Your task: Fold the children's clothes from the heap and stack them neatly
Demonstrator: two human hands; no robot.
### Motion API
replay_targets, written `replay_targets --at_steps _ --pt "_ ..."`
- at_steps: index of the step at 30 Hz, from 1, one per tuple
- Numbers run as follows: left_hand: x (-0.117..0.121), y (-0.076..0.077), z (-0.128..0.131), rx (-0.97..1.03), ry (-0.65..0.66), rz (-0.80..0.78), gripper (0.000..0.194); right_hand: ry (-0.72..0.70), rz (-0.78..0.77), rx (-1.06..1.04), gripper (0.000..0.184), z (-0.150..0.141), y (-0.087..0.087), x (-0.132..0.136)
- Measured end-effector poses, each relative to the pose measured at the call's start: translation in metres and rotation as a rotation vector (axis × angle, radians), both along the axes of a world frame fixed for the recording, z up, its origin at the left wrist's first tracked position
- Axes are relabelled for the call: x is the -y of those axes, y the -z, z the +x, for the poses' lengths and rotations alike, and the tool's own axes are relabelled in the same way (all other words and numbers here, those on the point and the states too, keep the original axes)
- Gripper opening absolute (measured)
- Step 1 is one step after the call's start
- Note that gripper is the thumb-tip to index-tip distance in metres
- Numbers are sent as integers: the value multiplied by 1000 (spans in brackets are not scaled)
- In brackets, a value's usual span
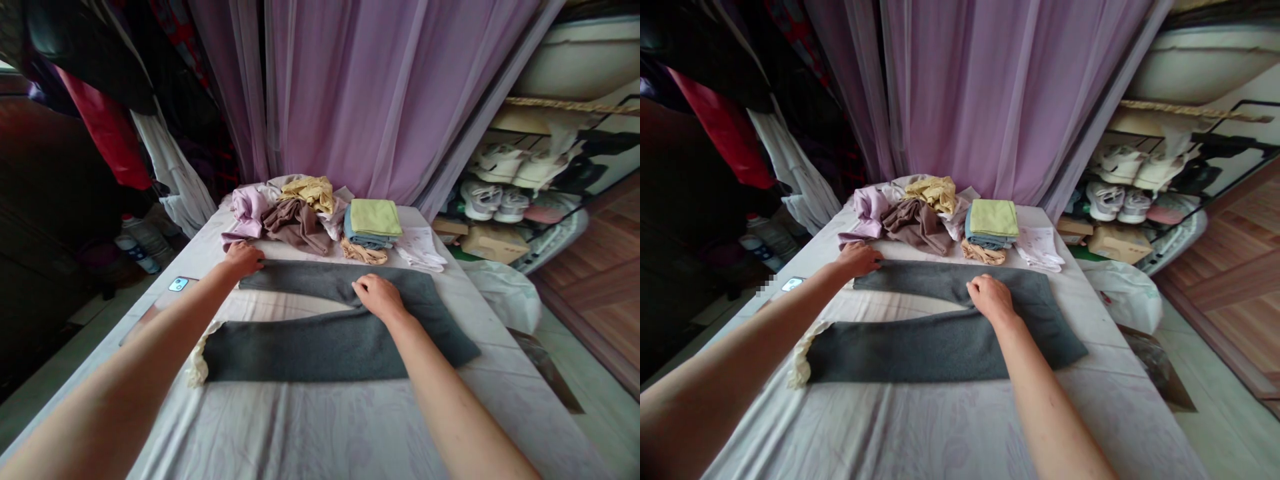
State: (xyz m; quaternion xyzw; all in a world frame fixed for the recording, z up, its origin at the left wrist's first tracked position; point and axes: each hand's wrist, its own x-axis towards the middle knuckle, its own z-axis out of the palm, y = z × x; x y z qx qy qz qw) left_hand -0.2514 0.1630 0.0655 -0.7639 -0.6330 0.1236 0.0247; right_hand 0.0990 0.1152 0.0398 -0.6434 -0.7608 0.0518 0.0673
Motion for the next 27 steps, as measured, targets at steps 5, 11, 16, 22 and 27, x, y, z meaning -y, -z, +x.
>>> replay_targets --at_steps 5,11,16,22,27 --pt "-10 -4 3 -18 42 -28 26 88 -4 -19 34 13 -9 -44" --pt "-11 -9 0 -43 47 -97 27 97 -228 76 33 28 -10 -72" --pt "-16 -27 3 -76 -3 48 29 160 -21 15 25 32 0 -69" --pt "-4 -5 18 -45 -69 163 43 205 168 -112 34 25 22 -46" --pt "29 29 22 135 -58 341 50 61 306 -186 34 19 32 -12"
